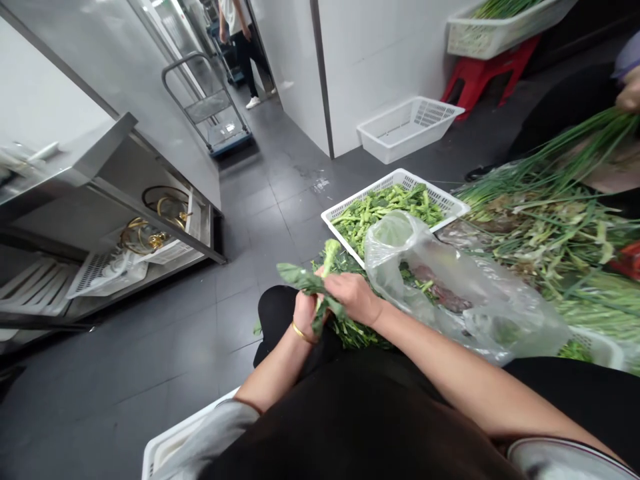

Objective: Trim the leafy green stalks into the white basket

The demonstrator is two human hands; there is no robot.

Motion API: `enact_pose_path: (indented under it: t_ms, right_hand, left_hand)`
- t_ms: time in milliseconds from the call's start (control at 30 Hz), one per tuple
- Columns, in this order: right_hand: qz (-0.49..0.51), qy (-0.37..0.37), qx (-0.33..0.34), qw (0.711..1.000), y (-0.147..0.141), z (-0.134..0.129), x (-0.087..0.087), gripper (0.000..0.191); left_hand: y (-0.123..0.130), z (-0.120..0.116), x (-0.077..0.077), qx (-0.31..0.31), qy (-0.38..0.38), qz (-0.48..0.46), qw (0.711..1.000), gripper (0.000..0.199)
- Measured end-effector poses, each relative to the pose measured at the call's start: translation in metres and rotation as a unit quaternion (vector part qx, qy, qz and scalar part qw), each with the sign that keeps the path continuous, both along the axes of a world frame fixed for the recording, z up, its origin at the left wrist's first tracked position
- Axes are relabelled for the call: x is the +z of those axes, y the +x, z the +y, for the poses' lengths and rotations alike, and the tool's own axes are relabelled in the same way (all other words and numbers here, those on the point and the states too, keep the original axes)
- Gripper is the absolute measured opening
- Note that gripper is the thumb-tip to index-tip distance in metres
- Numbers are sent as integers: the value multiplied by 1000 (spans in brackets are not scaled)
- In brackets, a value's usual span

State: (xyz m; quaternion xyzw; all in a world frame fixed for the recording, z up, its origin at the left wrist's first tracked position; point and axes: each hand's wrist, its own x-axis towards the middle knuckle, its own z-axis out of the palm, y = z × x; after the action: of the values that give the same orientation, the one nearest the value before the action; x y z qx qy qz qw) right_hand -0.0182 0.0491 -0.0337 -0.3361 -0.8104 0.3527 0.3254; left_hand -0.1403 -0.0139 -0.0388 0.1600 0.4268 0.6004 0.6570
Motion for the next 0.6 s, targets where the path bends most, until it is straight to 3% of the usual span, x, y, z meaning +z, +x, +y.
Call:
enact_pose_path:
  t_ms: [133, 233, 300, 400, 467, 600]
  right_hand:
    - [51, -144, -90, 984, 5, 0, -1, 44]
    - [68, -233, -87, 966, 6, 11, 7, 46]
    - [66, -220, -58, 971, 4, 17, 10, 40]
    - [80, -222, -38, 971, -1, 16, 3, 34]
    - [134, -283, -55, 948, -6, 10, -4, 34]
    - [240, -384, -92, 887, -8, -3, -11, 33]
  left_hand:
    - [-14, -2, 5, -76, 21, -90, 993, 40]
    - [-10, -5, 2, -146, 50, -85, 984, 38]
    - [-2, -4, -1, -140, 47, -29, 989, 39]
    - [10, -1, -2, -63, 30, 32, 997, 43]
    - [13, 0, 0, -46, 38, 8, 998, 42]
    - [9, -2, 5, -122, 42, -84, 988, 36]
